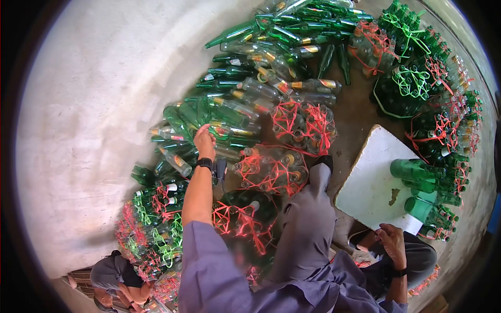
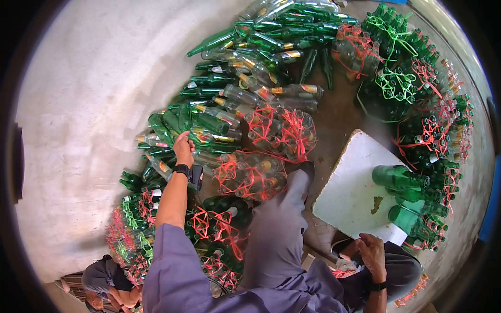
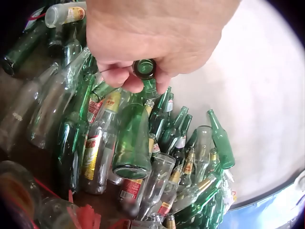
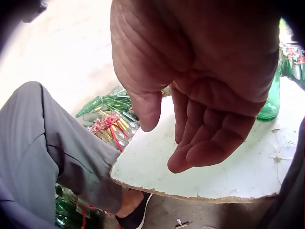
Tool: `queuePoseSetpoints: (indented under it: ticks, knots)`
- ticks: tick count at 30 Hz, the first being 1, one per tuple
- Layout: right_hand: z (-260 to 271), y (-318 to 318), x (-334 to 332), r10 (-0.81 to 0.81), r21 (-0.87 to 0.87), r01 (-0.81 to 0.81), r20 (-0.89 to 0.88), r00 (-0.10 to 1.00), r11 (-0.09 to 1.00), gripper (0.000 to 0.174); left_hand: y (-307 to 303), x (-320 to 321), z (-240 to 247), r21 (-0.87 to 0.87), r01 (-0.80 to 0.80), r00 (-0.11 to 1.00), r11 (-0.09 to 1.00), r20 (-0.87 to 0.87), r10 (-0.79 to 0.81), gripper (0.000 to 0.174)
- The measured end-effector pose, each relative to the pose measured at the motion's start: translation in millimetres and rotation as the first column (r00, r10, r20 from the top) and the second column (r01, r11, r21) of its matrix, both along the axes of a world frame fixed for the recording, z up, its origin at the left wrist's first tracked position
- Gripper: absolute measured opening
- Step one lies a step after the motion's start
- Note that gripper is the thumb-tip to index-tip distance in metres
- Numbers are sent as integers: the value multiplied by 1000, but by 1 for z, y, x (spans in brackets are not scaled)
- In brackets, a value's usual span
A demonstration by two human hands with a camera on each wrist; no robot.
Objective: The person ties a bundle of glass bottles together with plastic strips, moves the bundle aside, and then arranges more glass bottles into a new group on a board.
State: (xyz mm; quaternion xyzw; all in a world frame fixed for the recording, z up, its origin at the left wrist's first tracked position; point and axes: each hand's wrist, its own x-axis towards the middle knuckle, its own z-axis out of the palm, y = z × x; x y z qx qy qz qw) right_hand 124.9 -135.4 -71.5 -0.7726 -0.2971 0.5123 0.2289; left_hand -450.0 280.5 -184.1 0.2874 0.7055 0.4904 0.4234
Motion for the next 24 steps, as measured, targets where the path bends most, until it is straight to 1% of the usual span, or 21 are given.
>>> queuePoseSetpoints:
  ticks: [1, 5, 8, 10, 12, 14, 16, 17, 18, 19, 21, 24]
  knots:
    - [0, 0, 0, -4, 4, 5, -4, 1000, 1000, 40, 1, -2, 1, 38, -5, 1000, 999, -7, 5, 32]
    - [-5, -6, 1, -7, 29, 7, -16, 1000, 1000, 39, 0, -7, 15, 48, -36, 999, 998, -24, 37, 32]
    - [-2, -6, 1, 34, 44, -35, 23, 999, 998, 38, -4, -11, 30, 60, -40, 999, 997, -34, 42, 32]
    - [-2, -8, 1, 56, 66, -58, 38, 998, 996, 37, -8, -14, 44, 54, -72, 997, 996, 24, 71, 32]
    - [8, -6, -3, 50, 74, -52, 35, 998, 996, 37, -17, -16, 56, 64, -71, 997, 995, 41, 69, 32]
    - [14, -4, -5, 40, 83, -43, 32, 999, 996, 37, -22, -31, 54, 96, -65, 996, 993, 70, 58, 29]
    - [17, -6, -5, 83, 72, -85, 34, 996, 994, 37, -36, -35, 65, 94, -50, 997, 994, 67, 44, 29]
    - [17, -8, -5, 77, 79, -80, 36, 996, 994, 37, -43, -35, 70, 88, -42, 997, 995, 64, 37, 28]
    - [15, -10, -5, 70, 89, -71, 25, 997, 993, 36, -51, -34, 75, 132, -44, 997, 990, 68, 35, 29]
    - [14, -12, -5, 63, 98, -64, 14, 998, 993, 36, -59, -33, 79, 138, -41, 997, 990, 70, 31, 29]
    - [14, -15, -6, 64, 131, -65, 17, 998, 989, 35, -75, -33, 89, 143, -32, 996, 989, 83, 20, 29]
    - [15, -20, -8, 61, 170, -64, 18, 998, 983, 33, -98, -24, 109, 134, -8, 998, 991, 56, 1, 28]
